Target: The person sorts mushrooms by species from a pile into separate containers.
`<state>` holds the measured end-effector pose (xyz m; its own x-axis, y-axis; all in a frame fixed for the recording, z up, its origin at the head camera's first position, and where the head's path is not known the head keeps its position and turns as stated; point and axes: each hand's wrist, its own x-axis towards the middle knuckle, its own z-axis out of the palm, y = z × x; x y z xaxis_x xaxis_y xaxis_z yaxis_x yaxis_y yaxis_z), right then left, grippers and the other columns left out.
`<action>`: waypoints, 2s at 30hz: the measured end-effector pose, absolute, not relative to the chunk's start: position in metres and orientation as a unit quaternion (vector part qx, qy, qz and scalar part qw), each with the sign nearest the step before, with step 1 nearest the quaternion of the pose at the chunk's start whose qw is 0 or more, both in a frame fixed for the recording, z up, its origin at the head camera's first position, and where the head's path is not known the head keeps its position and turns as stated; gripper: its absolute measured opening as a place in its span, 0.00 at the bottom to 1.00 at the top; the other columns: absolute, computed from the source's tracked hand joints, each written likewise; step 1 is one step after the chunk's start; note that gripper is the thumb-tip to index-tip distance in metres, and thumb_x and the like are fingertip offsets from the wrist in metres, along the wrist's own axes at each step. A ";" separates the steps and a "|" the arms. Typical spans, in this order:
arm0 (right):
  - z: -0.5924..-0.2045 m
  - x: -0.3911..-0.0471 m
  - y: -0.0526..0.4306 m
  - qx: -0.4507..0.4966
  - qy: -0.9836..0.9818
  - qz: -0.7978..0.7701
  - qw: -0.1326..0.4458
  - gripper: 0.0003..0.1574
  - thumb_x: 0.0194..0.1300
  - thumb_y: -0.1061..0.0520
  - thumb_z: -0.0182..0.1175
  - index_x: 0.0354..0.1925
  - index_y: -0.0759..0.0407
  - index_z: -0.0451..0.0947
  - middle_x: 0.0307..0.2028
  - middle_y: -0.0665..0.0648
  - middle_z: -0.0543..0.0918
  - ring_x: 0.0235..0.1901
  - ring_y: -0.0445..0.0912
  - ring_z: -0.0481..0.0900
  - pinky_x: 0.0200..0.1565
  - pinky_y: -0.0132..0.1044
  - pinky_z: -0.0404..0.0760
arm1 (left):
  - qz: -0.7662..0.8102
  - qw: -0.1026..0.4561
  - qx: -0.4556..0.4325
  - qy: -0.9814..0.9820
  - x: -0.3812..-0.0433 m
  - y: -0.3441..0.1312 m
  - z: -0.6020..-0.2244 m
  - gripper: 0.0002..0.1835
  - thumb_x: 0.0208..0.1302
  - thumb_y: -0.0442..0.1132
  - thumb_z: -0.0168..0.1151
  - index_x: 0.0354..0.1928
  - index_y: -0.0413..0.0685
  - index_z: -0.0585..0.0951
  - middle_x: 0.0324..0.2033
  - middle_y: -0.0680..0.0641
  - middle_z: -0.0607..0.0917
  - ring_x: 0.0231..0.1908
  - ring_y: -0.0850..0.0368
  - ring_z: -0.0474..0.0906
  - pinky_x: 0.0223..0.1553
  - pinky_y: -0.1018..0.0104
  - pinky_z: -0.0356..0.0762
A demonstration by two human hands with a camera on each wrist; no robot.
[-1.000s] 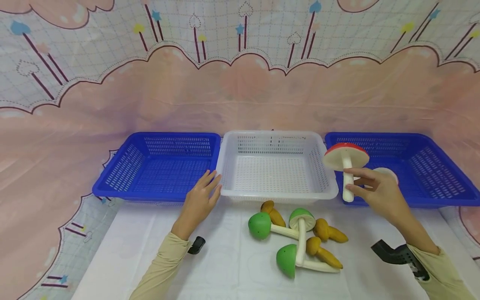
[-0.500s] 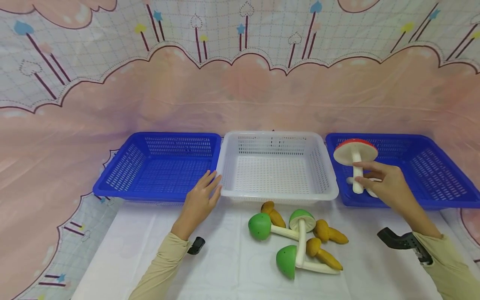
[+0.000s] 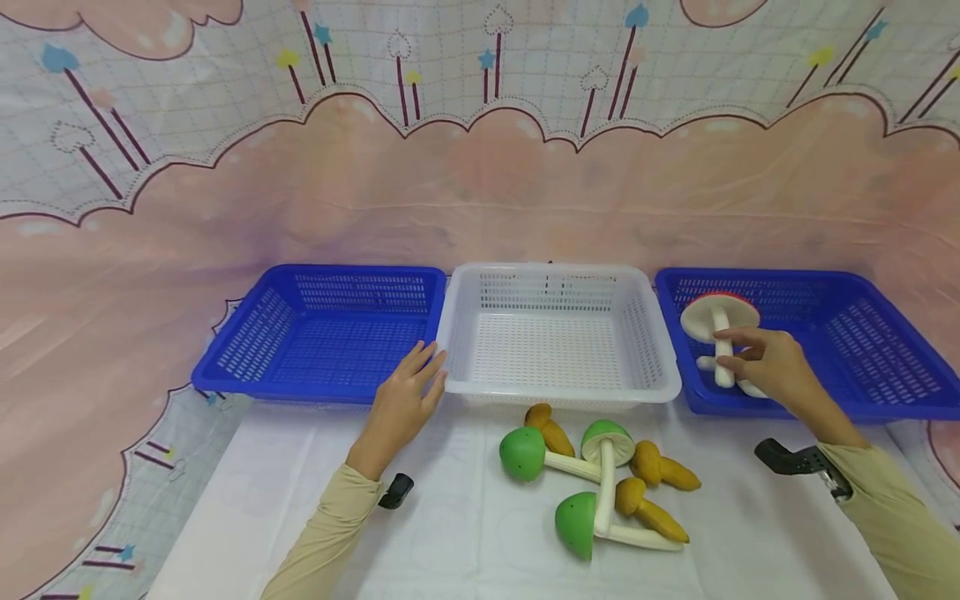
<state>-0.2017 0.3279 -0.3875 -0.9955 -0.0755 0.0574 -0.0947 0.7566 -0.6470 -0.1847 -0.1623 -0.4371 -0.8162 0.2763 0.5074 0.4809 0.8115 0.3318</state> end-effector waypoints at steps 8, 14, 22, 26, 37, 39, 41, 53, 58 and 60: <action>-0.408 -0.213 0.335 0.037 -0.945 0.323 -0.013 0.27 0.60 0.62 0.63 0.56 0.72 0.73 0.51 0.78 0.74 0.41 0.66 0.80 0.27 0.37 0.81 | -0.231 0.217 -0.203 -0.926 -0.184 -0.162 -0.438 0.18 0.68 0.39 0.55 0.57 0.40 0.78 0.59 0.40 0.76 0.63 0.42 0.66 0.53 0.44 0.72; -0.413 -0.218 0.335 0.075 -0.952 0.297 -0.010 0.24 0.57 0.65 0.64 0.51 0.75 0.75 0.45 0.78 0.77 0.28 0.54 0.83 0.21 0.34 0.77 | -0.234 0.217 -0.207 -0.925 -0.185 -0.162 -0.438 0.18 0.68 0.39 0.55 0.57 0.40 0.78 0.59 0.39 0.75 0.63 0.42 0.66 0.53 0.45 0.72; -0.413 -0.221 0.334 0.101 -0.962 0.254 0.027 0.13 0.50 0.65 0.68 0.36 0.73 0.83 0.24 0.66 0.84 0.19 0.49 0.82 0.22 0.38 0.74 | -0.232 0.212 -0.201 -0.928 -0.184 -0.162 -0.438 0.18 0.68 0.40 0.55 0.57 0.41 0.78 0.59 0.40 0.75 0.63 0.43 0.66 0.54 0.45 0.72; -0.410 -0.217 0.332 0.104 -0.964 0.241 0.040 0.12 0.47 0.65 0.69 0.34 0.71 0.83 0.33 0.72 0.83 0.24 0.56 0.83 0.24 0.41 0.75 | -0.231 0.214 -0.204 -0.927 -0.184 -0.162 -0.438 0.18 0.68 0.40 0.55 0.57 0.40 0.78 0.59 0.40 0.75 0.63 0.42 0.66 0.54 0.45 0.72; -0.395 -0.200 0.321 0.076 -0.960 0.260 0.075 0.20 0.55 0.61 0.67 0.45 0.71 0.79 0.41 0.74 0.81 0.35 0.64 0.82 0.33 0.56 0.77 | -0.229 0.217 -0.205 -0.927 -0.184 -0.161 -0.435 0.18 0.68 0.39 0.56 0.57 0.40 0.78 0.59 0.40 0.75 0.63 0.42 0.66 0.54 0.45 0.71; -0.392 -0.195 0.319 0.069 -0.956 0.274 0.075 0.21 0.56 0.60 0.67 0.46 0.71 0.78 0.42 0.74 0.80 0.36 0.65 0.81 0.30 0.53 0.80 | -0.227 0.214 -0.204 -0.928 -0.184 -0.161 -0.435 0.18 0.68 0.39 0.55 0.57 0.40 0.78 0.59 0.40 0.75 0.63 0.42 0.66 0.54 0.45 0.71; -0.389 -0.190 0.316 0.065 -0.951 0.293 0.076 0.21 0.57 0.59 0.66 0.47 0.71 0.78 0.44 0.75 0.79 0.37 0.66 0.81 0.28 0.52 0.81 | -0.227 0.211 -0.203 -0.929 -0.184 -0.161 -0.435 0.18 0.68 0.39 0.55 0.57 0.40 0.78 0.59 0.40 0.75 0.63 0.42 0.66 0.55 0.44 0.71; -0.369 -0.158 0.297 0.023 -0.936 0.345 0.061 0.23 0.61 0.53 0.65 0.48 0.69 0.77 0.49 0.70 0.71 0.40 0.64 0.80 0.25 0.36 0.82 | -0.232 0.212 -0.199 -0.928 -0.184 -0.162 -0.436 0.18 0.68 0.39 0.56 0.57 0.40 0.78 0.59 0.40 0.75 0.64 0.44 0.65 0.55 0.45 0.70; -0.366 -0.144 0.289 0.040 -0.931 0.358 0.065 0.23 0.62 0.53 0.64 0.47 0.70 0.77 0.47 0.68 0.73 0.39 0.63 0.81 0.25 0.32 0.81 | -0.234 0.211 -0.200 -0.928 -0.184 -0.161 -0.437 0.18 0.68 0.40 0.56 0.57 0.41 0.78 0.59 0.40 0.75 0.64 0.43 0.65 0.55 0.44 0.71; -0.367 -0.141 0.286 0.044 -0.930 0.359 0.064 0.23 0.61 0.52 0.65 0.47 0.68 0.77 0.45 0.67 0.76 0.38 0.59 0.81 0.25 0.31 0.81 | -0.235 0.212 -0.200 -0.927 -0.183 -0.161 -0.437 0.19 0.68 0.39 0.56 0.57 0.40 0.78 0.59 0.40 0.75 0.63 0.43 0.65 0.55 0.44 0.70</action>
<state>-0.1406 0.2860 -0.3667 -0.9878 -0.0359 0.1513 -0.1282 0.7386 -0.6618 -0.1834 -0.1610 -0.4370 -0.8302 0.2719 0.4867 0.4709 0.8093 0.3512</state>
